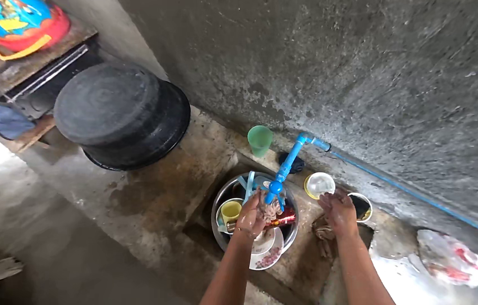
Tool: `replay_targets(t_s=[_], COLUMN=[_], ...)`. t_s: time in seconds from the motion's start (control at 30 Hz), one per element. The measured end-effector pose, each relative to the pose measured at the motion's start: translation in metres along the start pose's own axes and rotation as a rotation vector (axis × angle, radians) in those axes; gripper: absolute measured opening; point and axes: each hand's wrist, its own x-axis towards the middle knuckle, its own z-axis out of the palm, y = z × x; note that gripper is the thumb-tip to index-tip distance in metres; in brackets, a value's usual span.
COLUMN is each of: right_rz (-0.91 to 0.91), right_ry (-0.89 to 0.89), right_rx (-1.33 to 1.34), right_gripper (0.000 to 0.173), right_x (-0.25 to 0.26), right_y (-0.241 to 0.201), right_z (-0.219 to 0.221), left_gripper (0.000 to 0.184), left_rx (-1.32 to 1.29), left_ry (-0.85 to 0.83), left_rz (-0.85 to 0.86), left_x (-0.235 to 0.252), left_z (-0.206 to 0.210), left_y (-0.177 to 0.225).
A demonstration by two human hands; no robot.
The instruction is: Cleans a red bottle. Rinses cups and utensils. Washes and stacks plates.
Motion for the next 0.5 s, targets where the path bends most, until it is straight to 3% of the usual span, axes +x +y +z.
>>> replay_targets(t_s=[0.1, 0.17, 0.33, 0.5], right_rz=[0.167, 0.291, 0.224, 0.19], right_ry=[0.041, 0.066, 0.095, 0.073], right_rx=[-0.013, 0.069, 0.145, 0.037], right_gripper=[0.037, 0.044, 0.035, 0.031], right_x=[-0.004, 0.005, 0.034, 0.034], right_y=[0.008, 0.012, 0.021, 0.02], right_z=[0.006, 0.013, 0.026, 0.026], left_gripper=[0.036, 0.033, 0.028, 0.03], left_rx=[0.04, 0.066, 0.13, 0.115], left_ry=[0.009, 0.059, 0.167, 0.182], left_rz=[0.041, 0.062, 0.105, 0.162], left_x=[-0.01, -0.016, -0.027, -0.04], left_z=[0.0, 0.001, -0.004, -0.01], left_y=[0.009, 0.013, 0.02, 0.038])
